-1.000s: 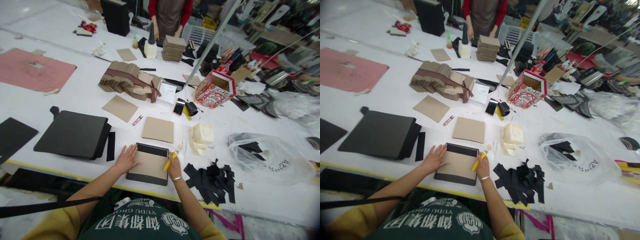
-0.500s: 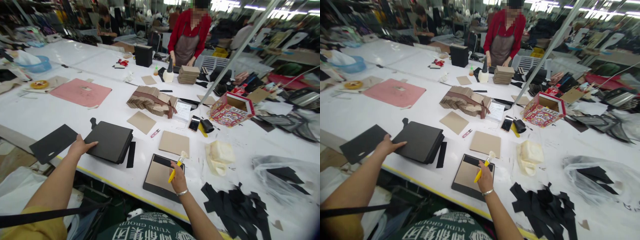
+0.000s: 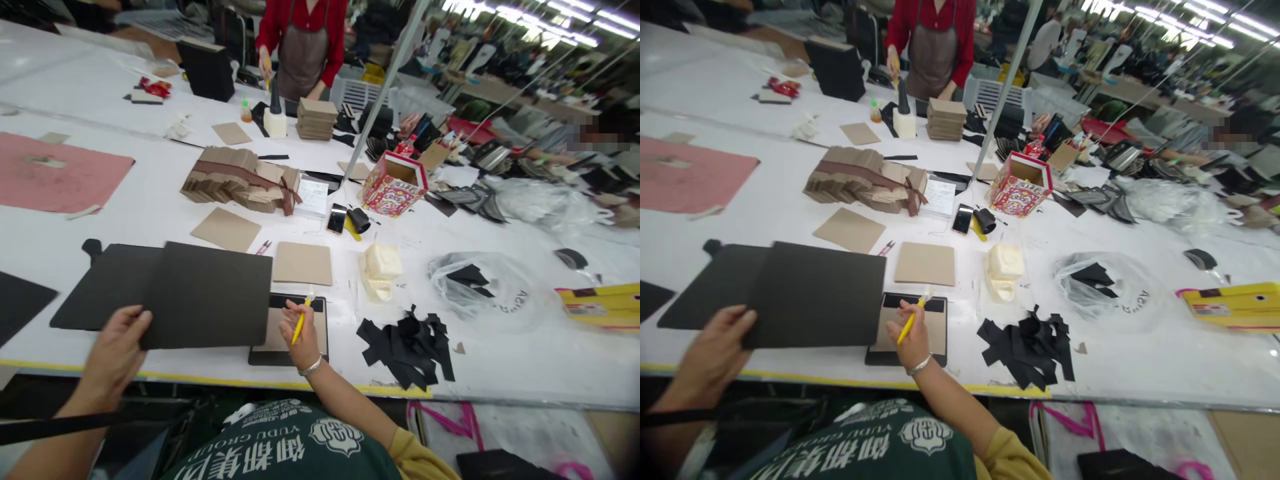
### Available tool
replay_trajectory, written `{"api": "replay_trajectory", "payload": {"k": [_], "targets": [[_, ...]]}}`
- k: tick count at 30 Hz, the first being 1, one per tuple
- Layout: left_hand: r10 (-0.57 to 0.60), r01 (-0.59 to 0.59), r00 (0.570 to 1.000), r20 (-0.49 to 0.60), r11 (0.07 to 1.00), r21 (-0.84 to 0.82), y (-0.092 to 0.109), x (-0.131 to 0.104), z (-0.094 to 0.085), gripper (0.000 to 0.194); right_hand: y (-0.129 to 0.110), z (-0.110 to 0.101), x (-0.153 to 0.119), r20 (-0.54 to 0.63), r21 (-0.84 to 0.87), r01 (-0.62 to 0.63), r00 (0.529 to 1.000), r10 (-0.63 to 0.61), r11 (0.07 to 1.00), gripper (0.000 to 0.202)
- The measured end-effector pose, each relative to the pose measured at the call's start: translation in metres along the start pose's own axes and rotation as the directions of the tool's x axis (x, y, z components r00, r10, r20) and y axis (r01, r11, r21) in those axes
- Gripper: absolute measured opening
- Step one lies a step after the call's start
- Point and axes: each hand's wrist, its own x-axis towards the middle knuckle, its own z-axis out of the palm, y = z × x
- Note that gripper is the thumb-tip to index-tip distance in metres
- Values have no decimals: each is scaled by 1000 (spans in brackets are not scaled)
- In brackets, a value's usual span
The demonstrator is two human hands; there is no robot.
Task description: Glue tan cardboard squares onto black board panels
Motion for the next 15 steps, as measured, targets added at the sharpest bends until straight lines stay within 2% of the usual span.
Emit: {"api": "replay_trajectory", "payload": {"k": [1, 2, 3, 4, 6, 8, 11, 15], "targets": [[-72, 87, 989, 127, 989, -120, -4, -16, 26, 52, 5, -7, -1, -51, -25, -38, 998, 36, 999, 35], [-83, 133, 966, 247, 972, -193, -9, -30, 51, 48, 13, -16, -3, -106, -86, -74, 992, 65, 994, 32], [-67, 141, 945, 320, 967, -213, -17, -42, 73, 44, 23, -26, -5, -155, -173, -108, 984, 81, 979, 30], [-27, 104, 932, 362, 975, -196, -26, -52, 92, 41, 35, -36, -8, -194, -274, -137, 977, 85, 952, 28], [53, -34, 901, 430, 998, -52, -44, -64, 119, 35, 60, -57, -12, -213, -462, -166, 974, 72, 871, 24], [97, -170, 862, 497, 980, 104, -60, -68, 134, 31, 83, -73, -15, -174, -605, -150, 983, 54, 782, 22], [105, -280, 809, 579, 934, 221, -72, -67, 147, 29, 110, -85, -14, -103, -739, -82, 995, 9, 669, 23], [104, -357, 789, 606, 879, 315, -76, -63, 155, 30, 129, -88, -7, -29, -817, -20, 1000, -6, 576, 27]]}}
